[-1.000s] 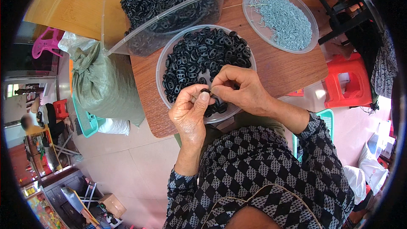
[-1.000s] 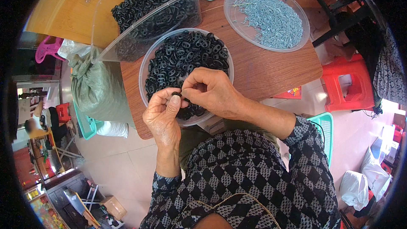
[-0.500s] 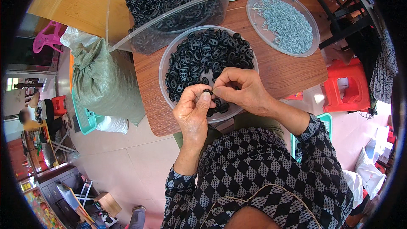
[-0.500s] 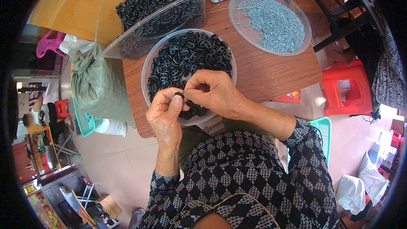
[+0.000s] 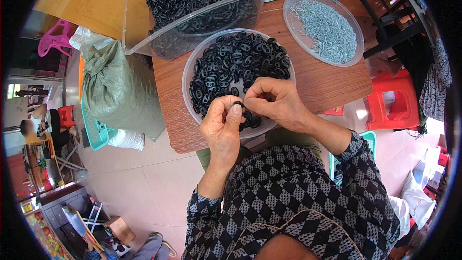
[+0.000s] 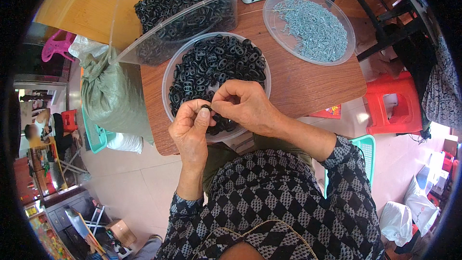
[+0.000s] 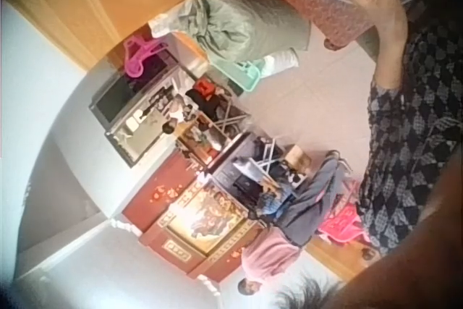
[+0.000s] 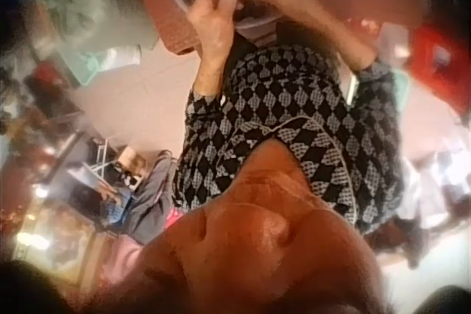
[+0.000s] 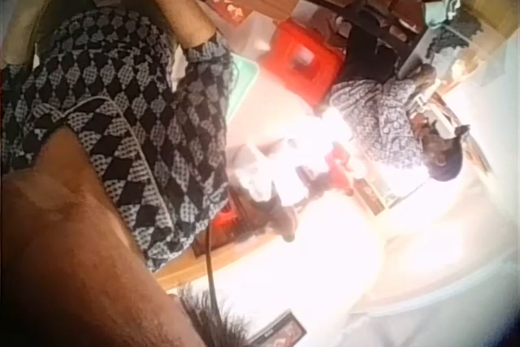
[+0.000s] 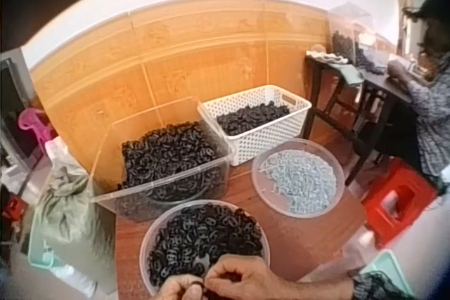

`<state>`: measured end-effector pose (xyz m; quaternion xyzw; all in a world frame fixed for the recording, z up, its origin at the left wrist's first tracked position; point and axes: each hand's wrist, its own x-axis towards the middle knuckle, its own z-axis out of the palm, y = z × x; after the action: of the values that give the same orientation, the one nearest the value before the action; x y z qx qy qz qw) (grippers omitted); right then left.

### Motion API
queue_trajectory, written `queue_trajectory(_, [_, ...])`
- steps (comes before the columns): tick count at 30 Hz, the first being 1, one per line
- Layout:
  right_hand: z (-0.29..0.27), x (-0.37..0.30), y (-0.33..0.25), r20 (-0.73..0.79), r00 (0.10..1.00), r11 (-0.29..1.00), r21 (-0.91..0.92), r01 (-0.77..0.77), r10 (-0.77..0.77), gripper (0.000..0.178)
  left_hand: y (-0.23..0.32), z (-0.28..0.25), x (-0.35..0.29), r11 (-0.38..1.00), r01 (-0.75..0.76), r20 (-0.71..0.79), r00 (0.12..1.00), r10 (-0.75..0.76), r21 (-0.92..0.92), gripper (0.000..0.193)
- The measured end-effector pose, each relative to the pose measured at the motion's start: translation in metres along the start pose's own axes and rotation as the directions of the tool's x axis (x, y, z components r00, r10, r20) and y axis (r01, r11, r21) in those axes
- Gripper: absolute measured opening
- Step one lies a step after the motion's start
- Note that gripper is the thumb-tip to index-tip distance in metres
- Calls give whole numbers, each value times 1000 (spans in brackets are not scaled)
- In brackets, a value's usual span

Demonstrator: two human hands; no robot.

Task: The person assembles plastic cord locks by taking springs and plastic toggle pieces from containers and inserting the springs into the toggle bodies by hand.

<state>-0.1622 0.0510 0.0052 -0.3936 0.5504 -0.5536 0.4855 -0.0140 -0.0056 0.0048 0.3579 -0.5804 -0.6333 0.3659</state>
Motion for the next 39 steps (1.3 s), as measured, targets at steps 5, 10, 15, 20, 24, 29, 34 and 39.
queue_trajectory(5, [2, 0, -2, -17, 1000, 999, 39, -20, 20, 8, 0, -1, -1, 998, -16, -18, 1000, 18, 57, 11])
queue_trajectory(10, [1, 1, 1, -38, 999, 997, 72, -27, 30, 13, 1, -1, 1, 999, 34, -7, 999, -34, -35, 11])
queue_trajectory(15, [3, 2, 1, -37, 999, 998, 63, -21, 23, 13, -1, -2, 1, 1000, 17, -6, 1000, -17, -23, 11])
queue_trajectory(20, [4, 4, 2, -41, 999, 998, 57, -20, 22, 13, 0, -3, 1, 1000, 0, -14, 1000, 1, 25, 10])
queue_trajectory(24, [4, 4, 2, -32, 999, 997, 69, -24, 27, 12, 1, -4, 2, 997, 55, -3, 998, -56, -51, 10])
queue_trajectory(29, [4, 5, 5, -23, 997, 988, 142, -64, 68, 11, 1, -5, 2, 996, 58, 11, 998, -57, -64, 11])
queue_trajectory(34, [5, 5, 2, -29, 998, 995, 87, -50, 53, 11, 2, -4, 3, 998, 53, -1, 999, -53, -40, 11])
queue_trajectory(39, [7, 5, 3, -34, 998, 993, 102, -55, 59, 12, 1, -4, 2, 1000, 31, -3, 1000, -31, 2, 10])
